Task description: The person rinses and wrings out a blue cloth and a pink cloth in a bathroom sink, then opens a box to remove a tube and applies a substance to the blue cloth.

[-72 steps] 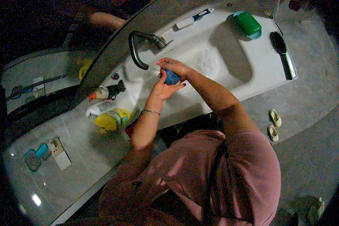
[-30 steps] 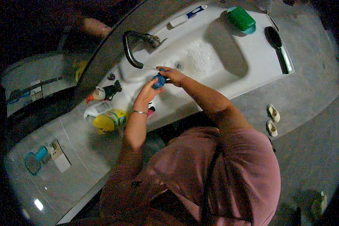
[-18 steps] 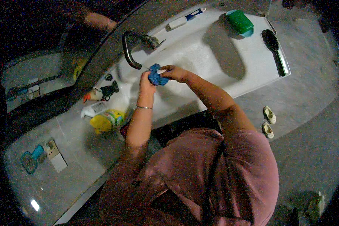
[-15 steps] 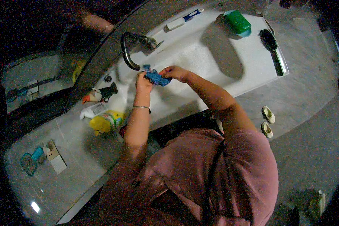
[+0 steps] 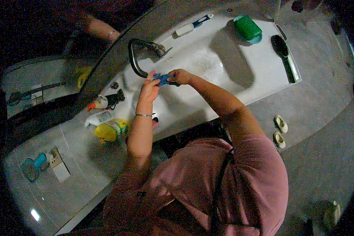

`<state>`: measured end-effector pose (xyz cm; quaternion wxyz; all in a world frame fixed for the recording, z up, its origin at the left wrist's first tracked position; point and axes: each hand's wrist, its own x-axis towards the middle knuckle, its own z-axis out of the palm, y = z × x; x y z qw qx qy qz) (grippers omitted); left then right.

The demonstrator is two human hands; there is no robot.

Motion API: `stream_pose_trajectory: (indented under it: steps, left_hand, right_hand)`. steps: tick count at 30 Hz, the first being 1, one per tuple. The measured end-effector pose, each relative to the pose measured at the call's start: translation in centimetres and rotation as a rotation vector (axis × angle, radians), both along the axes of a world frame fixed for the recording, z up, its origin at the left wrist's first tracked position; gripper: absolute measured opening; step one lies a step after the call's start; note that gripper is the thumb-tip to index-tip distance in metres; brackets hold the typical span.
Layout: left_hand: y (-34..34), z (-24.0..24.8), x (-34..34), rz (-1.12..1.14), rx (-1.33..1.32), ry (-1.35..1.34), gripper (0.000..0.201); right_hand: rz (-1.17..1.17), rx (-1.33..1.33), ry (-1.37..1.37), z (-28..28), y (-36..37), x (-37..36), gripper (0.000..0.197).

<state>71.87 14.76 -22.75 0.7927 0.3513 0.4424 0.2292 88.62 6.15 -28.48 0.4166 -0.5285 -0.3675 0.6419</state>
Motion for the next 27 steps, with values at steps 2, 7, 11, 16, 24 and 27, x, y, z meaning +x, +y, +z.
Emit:
stream_pose_trajectory:
  steps: [2, 7, 11, 16, 24, 27]
  left_hand:
    - [0.2, 0.6, 0.2, -0.092, 0.051, 0.134, 0.047]
    - [1.3, 0.4, -0.8, -0.018, 0.274, 0.323, 0.034]
    - [2.3, 0.3, -2.8, 0.015, 0.411, 0.396, 0.029]
    - [2.6, 2.4, -3.4, 0.004, 0.161, 0.256, 0.026]
    - [4.2, 4.0, -4.1, 0.009, 0.138, 0.011, 0.030]
    - [4.4, 4.5, -4.4, 0.029, 0.090, 0.040, 0.028]
  right_hand:
    - [-0.066, 0.151, 0.052, -0.8, 0.2, -0.3, 0.029]
    - [-0.048, 0.169, 0.030, -0.7, 0.8, -1.1, 0.026]
    - [-0.168, -0.040, 0.056, 1.8, 1.1, -2.0, 0.036]
    - [-0.496, -0.092, 0.383, 0.9, 0.5, 0.0, 0.039]
    - [-0.346, -0.060, 0.408, -0.2, -0.6, 2.2, 0.033]
    - [-0.300, -0.097, 0.446, 0.1, -0.6, 2.3, 0.031]
